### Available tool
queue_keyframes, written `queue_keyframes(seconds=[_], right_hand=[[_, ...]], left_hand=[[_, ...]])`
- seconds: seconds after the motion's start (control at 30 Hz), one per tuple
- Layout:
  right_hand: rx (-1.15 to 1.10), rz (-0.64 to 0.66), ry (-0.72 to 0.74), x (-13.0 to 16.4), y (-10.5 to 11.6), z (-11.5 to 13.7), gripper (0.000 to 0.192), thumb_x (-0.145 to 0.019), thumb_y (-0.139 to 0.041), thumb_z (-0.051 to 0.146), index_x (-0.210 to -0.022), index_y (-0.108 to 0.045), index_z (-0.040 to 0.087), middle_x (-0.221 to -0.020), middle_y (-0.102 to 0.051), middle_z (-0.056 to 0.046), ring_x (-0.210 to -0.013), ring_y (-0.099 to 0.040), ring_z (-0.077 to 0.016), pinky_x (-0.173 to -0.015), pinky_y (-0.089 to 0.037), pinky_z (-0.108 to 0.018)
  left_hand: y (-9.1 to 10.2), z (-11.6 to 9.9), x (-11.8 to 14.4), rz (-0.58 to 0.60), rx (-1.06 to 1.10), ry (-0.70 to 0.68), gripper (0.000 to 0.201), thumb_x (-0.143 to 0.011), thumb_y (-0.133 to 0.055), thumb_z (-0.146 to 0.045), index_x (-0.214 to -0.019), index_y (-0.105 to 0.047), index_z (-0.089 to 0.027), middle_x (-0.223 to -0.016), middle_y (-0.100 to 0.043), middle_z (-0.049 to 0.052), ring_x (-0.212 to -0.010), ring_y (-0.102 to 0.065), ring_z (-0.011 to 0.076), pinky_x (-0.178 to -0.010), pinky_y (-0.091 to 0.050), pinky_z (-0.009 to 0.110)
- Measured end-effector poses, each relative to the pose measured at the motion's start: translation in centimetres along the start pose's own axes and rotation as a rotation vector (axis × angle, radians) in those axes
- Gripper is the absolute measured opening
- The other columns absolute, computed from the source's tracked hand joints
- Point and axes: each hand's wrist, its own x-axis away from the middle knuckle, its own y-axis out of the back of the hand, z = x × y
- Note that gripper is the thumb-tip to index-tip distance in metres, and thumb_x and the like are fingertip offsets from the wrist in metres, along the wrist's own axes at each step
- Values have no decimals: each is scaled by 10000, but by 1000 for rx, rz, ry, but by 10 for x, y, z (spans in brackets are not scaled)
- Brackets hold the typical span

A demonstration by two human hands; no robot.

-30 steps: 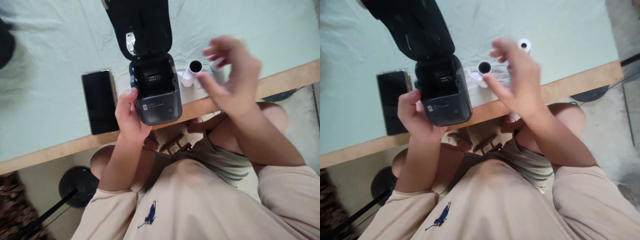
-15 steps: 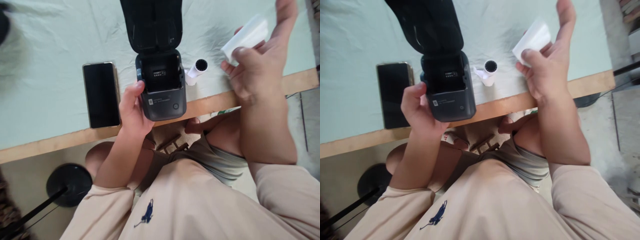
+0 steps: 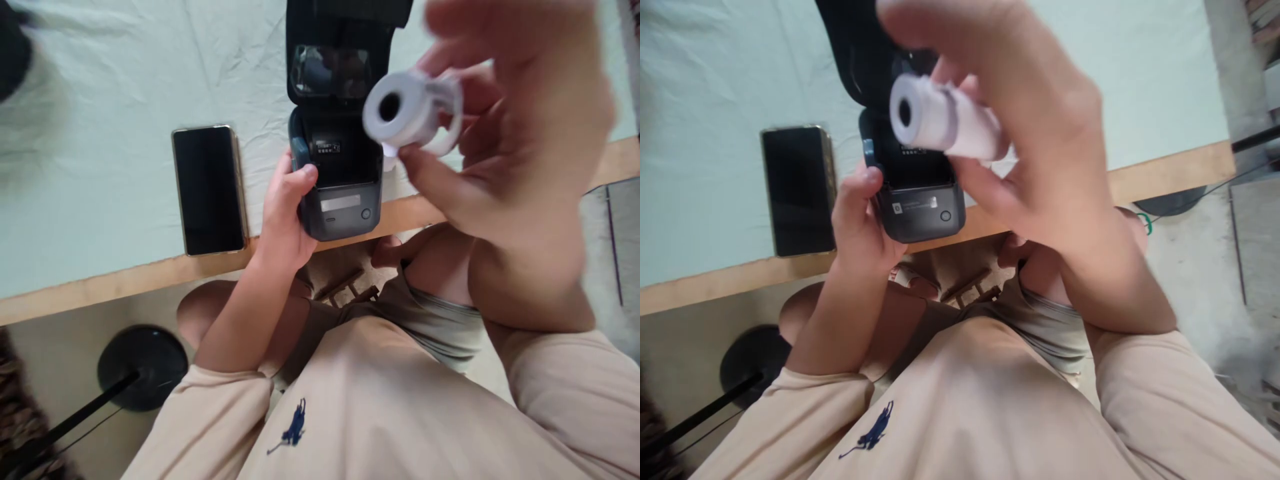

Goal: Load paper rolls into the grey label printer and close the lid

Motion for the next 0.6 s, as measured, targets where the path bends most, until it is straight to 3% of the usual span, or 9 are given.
queue_keyframes(seconds=[0.1,0.2,0.3,0.43,0.6], right_hand=[[102,6,135,-7,-10,11,490,-911,-567,182,-1388,-583,292,-1391,-644,18,-1163,-675,-178,-981,-560,-334],[296,55,101,-12,-19,12,405,-882,-548,177,-1264,-639,275,-1160,-740,13,-1003,-718,-197,-847,-553,-351],[369,17,114,-13,-24,8,261,-957,-494,304,-1128,-688,267,-1043,-756,2,-957,-714,-225,-825,-534,-379],[332,-81,186,-16,-31,-1,229,-939,-501,282,-994,-710,207,-971,-760,-30,-930,-697,-227,-760,-504,-363],[380,-1,144,-18,-37,-5,175,-948,-505,303,-946,-676,261,-893,-746,-9,-956,-700,-228,-853,-495,-393]], left_hand=[[-2,1,2,-25,-39,6,150,-879,-659,-284,-1028,-648,-284,-1012,-750,26,-1298,-660,284,-1011,-600,397],[-2,1,2,-25,-64,16,196,-874,-645,-299,-1071,-645,-291,-1030,-741,34,-1311,-650,284,-1024,-591,408],[-1,0,1,-24,-81,38,181,-872,-652,-340,-1048,-649,-298,-1035,-737,36,-1312,-646,285,-1007,-596,392],[0,-1,0,-9,-39,38,164,-904,-633,-314,-1063,-633,-278,-992,-719,29,-1254,-679,269,-1003,-601,395],[2,0,1,35,-26,34,177,-903,-646,-281,-1079,-639,-265,-956,-717,30,-1237,-686,285,-1003,-604,412]])
